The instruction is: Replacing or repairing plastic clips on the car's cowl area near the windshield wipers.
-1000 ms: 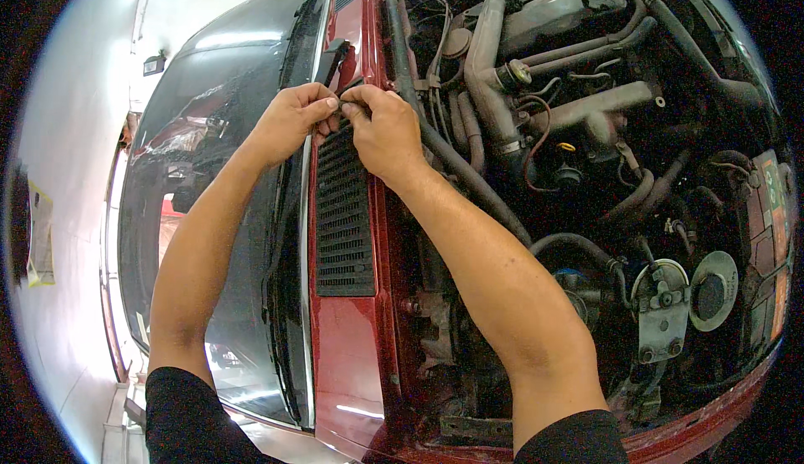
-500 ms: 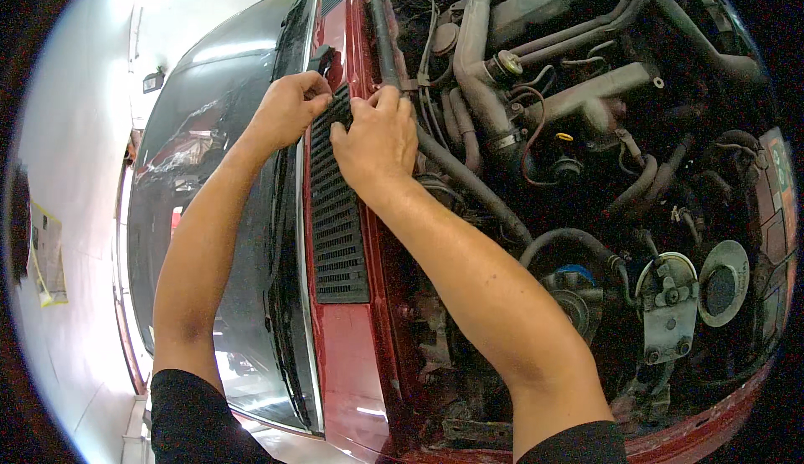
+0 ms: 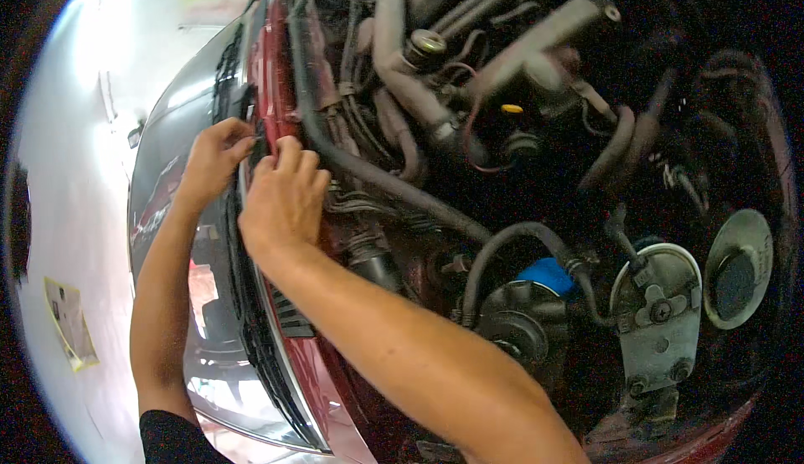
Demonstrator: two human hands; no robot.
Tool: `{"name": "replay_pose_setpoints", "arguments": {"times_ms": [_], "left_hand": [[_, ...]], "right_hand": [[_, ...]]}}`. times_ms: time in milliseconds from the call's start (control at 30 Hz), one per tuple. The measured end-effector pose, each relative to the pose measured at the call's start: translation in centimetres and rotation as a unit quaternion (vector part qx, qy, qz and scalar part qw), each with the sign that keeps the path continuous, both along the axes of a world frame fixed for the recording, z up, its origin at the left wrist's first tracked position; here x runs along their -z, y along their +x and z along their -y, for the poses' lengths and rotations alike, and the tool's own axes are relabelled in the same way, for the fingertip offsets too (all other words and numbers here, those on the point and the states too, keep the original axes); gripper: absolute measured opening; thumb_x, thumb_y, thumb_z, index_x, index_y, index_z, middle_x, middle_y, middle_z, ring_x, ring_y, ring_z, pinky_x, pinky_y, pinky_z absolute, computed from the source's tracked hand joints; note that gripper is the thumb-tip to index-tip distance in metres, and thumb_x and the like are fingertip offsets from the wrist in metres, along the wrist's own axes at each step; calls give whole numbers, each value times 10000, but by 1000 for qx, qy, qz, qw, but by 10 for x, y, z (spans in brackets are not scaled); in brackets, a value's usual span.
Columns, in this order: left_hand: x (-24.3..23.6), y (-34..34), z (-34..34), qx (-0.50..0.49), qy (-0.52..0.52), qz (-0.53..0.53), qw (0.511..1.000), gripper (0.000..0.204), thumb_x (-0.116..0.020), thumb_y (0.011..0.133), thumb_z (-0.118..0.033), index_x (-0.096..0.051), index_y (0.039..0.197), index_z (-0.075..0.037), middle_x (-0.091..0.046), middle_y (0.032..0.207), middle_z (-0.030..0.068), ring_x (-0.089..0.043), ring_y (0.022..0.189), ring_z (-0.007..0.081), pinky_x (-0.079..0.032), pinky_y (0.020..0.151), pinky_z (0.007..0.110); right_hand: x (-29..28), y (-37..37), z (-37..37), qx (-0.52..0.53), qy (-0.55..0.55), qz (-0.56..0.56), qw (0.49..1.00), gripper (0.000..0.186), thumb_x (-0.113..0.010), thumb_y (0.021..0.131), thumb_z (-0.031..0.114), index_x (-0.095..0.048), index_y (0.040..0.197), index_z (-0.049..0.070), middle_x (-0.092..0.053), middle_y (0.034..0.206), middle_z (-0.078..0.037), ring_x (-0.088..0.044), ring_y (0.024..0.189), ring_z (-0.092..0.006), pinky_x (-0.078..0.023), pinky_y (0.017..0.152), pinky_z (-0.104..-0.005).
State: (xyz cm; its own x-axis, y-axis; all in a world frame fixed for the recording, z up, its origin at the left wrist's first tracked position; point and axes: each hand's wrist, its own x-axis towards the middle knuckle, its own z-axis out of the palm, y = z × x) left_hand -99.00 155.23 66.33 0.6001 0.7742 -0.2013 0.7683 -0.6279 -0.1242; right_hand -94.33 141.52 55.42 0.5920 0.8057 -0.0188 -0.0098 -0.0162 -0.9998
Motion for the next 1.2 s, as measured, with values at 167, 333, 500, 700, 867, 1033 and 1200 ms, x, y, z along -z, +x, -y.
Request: {"name": "replay_pose_setpoints", "arguments": {"times_ms": [167,333,500,700,867,1033,1200], "left_hand": [[-1,4,-3,-14,19,-29,999,191,-731,951,-113,-719,1076,31,-759,941,161,-722,908,240,-552,872,386],[2,9,-8,-85,-19,-26,996,175,-718,989,-117,-720,1091,25,-712,897,55,-618,820,117,-514,739,306],[6,7,-8,-69,-23,-33,997,170,-711,993,-112,-724,1096,22,-718,913,57,-620,812,119,-511,740,303],[8,-3,-9,-24,-10,-24,999,162,-702,1000,-110,-720,1095,20,-722,920,73,-642,822,138,-528,775,340],[14,1,-1,49,47,-72,995,151,-692,1009,-107,-715,1098,13,-727,941,94,-663,841,140,-530,803,346],[8,6,4,-25,-3,-29,999,167,-690,1003,-87,-722,1113,34,-758,982,107,-686,902,162,-538,851,342],[10,13,4,-17,29,-70,997,183,-692,999,-85,-727,1129,39,-770,993,113,-695,931,174,-541,878,335]], "right_hand": [[-2,-9,-5,3,-18,-31,999,341,-631,970,120,-707,1280,-2,-542,1438,-153,-497,1295,-359,-410,1056,-486],[-3,-3,-5,-17,-50,-20,998,348,-572,1024,171,-728,1305,39,-542,1389,-93,-492,1254,-275,-400,1045,-416],[0,-1,-5,-25,-45,-37,998,358,-590,1016,180,-711,1304,7,-537,1424,-110,-491,1270,-292,-402,1058,-439],[-4,0,-4,-35,-51,-22,998,352,-595,1005,158,-700,1301,-2,-530,1432,-114,-496,1264,-292,-404,1055,-445],[0,-2,-7,-35,-58,-22,997,348,-605,1001,170,-706,1297,16,-526,1427,-108,-491,1258,-285,-399,1055,-445],[-5,3,-4,-50,-57,-56,996,329,-622,990,181,-731,1268,40,-532,1398,-101,-490,1253,-284,-395,1045,-438],[-4,3,-5,-32,-62,-60,996,319,-632,981,183,-741,1244,40,-538,1380,-98,-491,1247,-283,-395,1041,-435]]}}
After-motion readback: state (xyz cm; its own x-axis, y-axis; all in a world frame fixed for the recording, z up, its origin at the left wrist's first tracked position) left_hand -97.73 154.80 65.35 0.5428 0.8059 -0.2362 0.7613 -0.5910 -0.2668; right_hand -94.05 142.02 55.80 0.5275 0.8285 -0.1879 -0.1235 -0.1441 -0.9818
